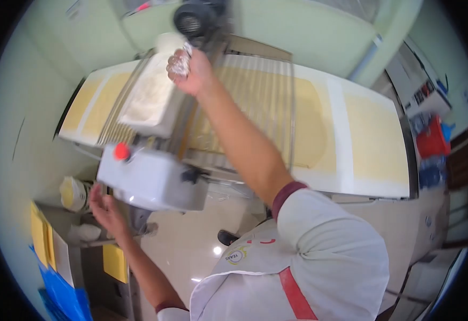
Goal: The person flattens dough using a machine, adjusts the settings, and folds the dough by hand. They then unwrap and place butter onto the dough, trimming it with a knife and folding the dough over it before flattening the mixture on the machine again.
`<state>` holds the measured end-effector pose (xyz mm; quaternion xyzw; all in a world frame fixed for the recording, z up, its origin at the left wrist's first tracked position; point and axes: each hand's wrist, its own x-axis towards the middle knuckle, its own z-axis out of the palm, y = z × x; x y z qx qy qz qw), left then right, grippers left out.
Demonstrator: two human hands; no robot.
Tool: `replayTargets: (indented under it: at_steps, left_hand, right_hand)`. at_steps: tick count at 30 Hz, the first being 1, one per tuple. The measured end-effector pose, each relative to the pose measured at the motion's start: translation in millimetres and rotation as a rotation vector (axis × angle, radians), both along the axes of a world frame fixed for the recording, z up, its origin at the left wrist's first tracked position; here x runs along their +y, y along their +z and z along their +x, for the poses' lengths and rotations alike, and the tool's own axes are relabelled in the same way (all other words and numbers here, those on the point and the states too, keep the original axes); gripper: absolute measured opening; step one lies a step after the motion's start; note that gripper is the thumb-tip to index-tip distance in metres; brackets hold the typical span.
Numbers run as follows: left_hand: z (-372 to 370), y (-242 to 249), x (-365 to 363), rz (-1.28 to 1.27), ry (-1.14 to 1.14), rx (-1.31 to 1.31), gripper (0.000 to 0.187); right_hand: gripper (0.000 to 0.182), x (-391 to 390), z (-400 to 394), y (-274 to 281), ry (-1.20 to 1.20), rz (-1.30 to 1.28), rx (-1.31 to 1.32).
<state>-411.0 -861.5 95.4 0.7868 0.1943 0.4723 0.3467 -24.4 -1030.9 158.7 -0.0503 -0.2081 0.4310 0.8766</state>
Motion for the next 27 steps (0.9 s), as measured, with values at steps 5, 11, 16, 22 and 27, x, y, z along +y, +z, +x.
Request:
replayTargets:
  at_steps: [5,11,16,22,27]
  left_hand:
    - [87,34,58,0.094,0.102,0.404,0.045]
    - [91,27,159,0.169,-0.066,0.865,0.049]
    - [123,44,153,-0.337,-0.019,0.831,0.046]
    - [96,15,253,0.338,-0.049,1.109,0.045]
    - [89,1,277,0.336,-0.078,1.05,0.049]
  right_hand:
    - [0.015,-311,-9,-177,-0.337,0.169,0.205]
    - [0.027,-885,-199,-143,-2.057,-1.037,0.323]
    - [0.038,-949,-206,-200,-2.263,-2.088,0.385]
    - [0.037,-679,-146,-143,-1.12,-1.87,-0.276]
    - [0.029,-904,-171,-112,-2.324,-1.482,0.349]
